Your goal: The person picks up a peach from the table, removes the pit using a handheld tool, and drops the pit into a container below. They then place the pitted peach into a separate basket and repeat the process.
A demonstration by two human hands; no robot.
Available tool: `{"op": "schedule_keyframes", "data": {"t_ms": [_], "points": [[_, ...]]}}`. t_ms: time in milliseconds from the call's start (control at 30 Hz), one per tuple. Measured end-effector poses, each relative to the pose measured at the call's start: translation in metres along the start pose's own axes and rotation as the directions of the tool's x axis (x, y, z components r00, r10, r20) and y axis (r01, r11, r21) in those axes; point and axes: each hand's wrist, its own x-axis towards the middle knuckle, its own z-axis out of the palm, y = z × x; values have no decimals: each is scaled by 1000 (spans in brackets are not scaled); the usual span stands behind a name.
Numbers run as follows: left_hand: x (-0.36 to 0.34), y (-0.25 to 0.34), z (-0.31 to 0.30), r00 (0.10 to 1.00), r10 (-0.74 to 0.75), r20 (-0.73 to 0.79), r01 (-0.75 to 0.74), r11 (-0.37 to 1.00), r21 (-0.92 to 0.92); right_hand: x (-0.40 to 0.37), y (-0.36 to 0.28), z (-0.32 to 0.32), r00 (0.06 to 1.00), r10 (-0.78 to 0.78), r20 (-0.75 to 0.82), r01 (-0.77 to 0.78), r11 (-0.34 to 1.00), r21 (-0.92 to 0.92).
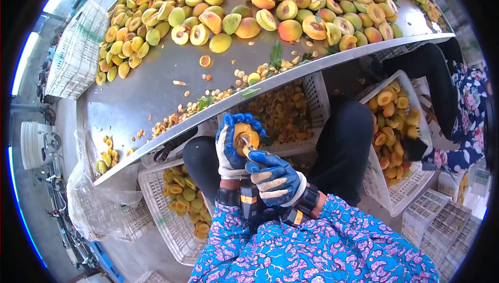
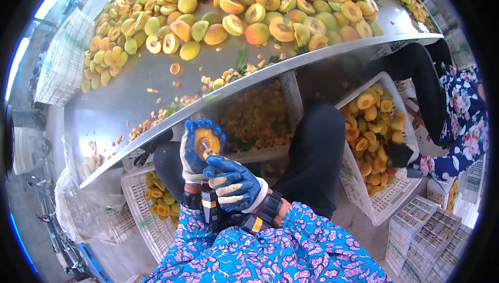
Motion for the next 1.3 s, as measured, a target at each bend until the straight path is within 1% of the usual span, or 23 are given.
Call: {"op": "schedule_keyframes", "data": {"t_ms": [67, 133, 167, 200, 333, 400, 433, 467, 500, 533, 567, 633, 700, 767, 833, 867, 900, 933, 1033, 1133, 1167, 1233, 1300], "points": [[3, -4, -1, 999, -23, -28, 20, 994, -111, -5, -1, 5, 998, -14, -62, 13, 1000, -13], [12, -5, -11, 999, -52, 2, 51, 962, -268, -14, 6, 29, 992, -62, -107, 24, 945, -328], [15, -3, -14, 996, 6, -85, -25, 974, -225, -18, 11, 46, 988, -89, -124, 19, 879, -476], [14, -3, -12, 998, 36, -60, -47, 980, -196, -20, 17, 66, 933, -285, -221, 46, 701, -711], [-10, 28, 21, 988, 60, -139, -74, 993, -97, -26, 12, 93, 691, -701, -175, -31, 213, -977], [-20, 50, 19, 980, 160, -117, -156, 987, 42, -18, 10, 87, 542, -840, 2, -130, -86, -988], [-29, 62, 5, 938, 313, -150, -280, 937, 208, -17, 5, 76, 473, -873, 118, -189, -232, -954], [-40, 79, -7, 903, 421, -83, -351, 836, 422, -22, -13, 53, 431, -864, 260, -433, -451, -780], [-53, 97, -9, 880, 425, -215, -376, 897, 233, -24, -33, 37, 376, -916, 143, -793, -398, -462], [-66, 112, -19, 840, 477, -258, -410, 870, 274, -38, -52, 13, 388, -913, -129, -918, -370, -142], [-75, 127, -34, 773, 563, -293, -405, 793, 454, -55, -66, -17, 357, -887, -292, -927, -374, 4], [-93, 159, -109, 758, 564, -327, -248, 714, 655, -51, -53, 0, 311, -890, -333, -948, -317, -36], [-96, 171, -136, 643, 617, -454, 342, 299, 891, -46, -49, 4, 281, -942, -186, -947, -240, -214], [-75, 167, -131, 601, 776, -191, 510, -188, 839, -42, -54, 10, 258, -958, -123, -935, -216, -283], [-37, 159, -65, 615, 781, -108, 200, -21, 980, -43, -59, 16, 255, -956, -143, -946, -216, -243], [-11, 158, -57, 665, 722, -190, -4, 258, 966, -43, -62, 18, 273, -943, -188, -949, -232, -214], [17, 154, -41, 708, 698, -108, -120, 270, 955, -43, -64, 18, 294, -927, -233, -949, -254, -185], [43, 152, -19, 733, 675, 78, -165, 66, 984, -45, -62, 15, 309, -907, -287, -949, -274, -156], [112, 150, 46, 788, 557, 263, -115, -285, 951, -41, -59, 22, 288, -914, -287, -935, -203, -292], [184, 147, 63, 827, 523, 207, 10, -381, 925, -43, -59, 25, 308, -934, -180, -915, -239, -325], [208, 144, 52, 815, 508, 279, -80, -378, 922, -42, -59, 25, 310, -935, -171, -918, -248, -310], [231, 138, 55, 899, 344, 269, 3, -622, 783, -40, -59, 23, 308, -938, -162, -926, -256, -277], [233, 138, 65, 950, 275, 148, 39, -576, 816, -42, -62, 19, 307, -930, -204, -925, -240, -294]]}}
